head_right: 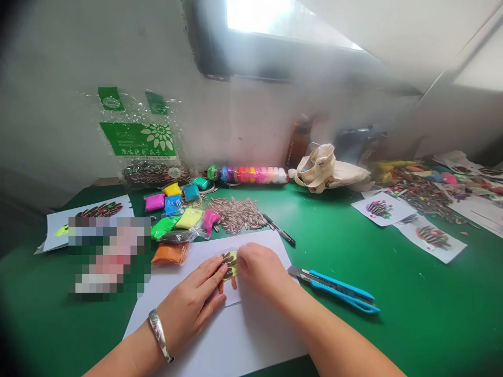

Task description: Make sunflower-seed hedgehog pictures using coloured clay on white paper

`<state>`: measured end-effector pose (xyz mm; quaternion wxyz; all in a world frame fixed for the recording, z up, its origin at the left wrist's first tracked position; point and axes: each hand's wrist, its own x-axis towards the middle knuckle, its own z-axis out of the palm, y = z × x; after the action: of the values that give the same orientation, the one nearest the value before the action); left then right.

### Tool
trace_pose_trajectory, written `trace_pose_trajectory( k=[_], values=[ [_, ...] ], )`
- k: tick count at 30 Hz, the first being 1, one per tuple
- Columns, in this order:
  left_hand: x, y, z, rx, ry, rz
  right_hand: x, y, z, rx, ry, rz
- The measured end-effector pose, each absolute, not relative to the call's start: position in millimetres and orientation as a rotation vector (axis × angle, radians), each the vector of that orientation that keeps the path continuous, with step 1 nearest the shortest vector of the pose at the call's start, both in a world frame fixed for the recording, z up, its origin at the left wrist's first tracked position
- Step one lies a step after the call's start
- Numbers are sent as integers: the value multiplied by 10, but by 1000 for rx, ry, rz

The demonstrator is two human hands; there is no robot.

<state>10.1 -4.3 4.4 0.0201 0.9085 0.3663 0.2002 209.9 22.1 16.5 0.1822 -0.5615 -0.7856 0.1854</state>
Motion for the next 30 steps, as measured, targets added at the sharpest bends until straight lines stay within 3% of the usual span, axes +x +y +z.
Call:
trace_pose_trajectory(
  k=[13, 20, 30],
  values=[
    [108, -47, 79, 2890, 1126, 558, 2005, 190, 185, -1571, -2338, 530],
    [106, -36, 42, 2868, 1146, 521, 2273, 586, 293, -1808, -2233, 168],
    [87, -63, -12, 2791, 1161, 579, 2290, 850, 106, -1877, -2338, 34]
  ],
)
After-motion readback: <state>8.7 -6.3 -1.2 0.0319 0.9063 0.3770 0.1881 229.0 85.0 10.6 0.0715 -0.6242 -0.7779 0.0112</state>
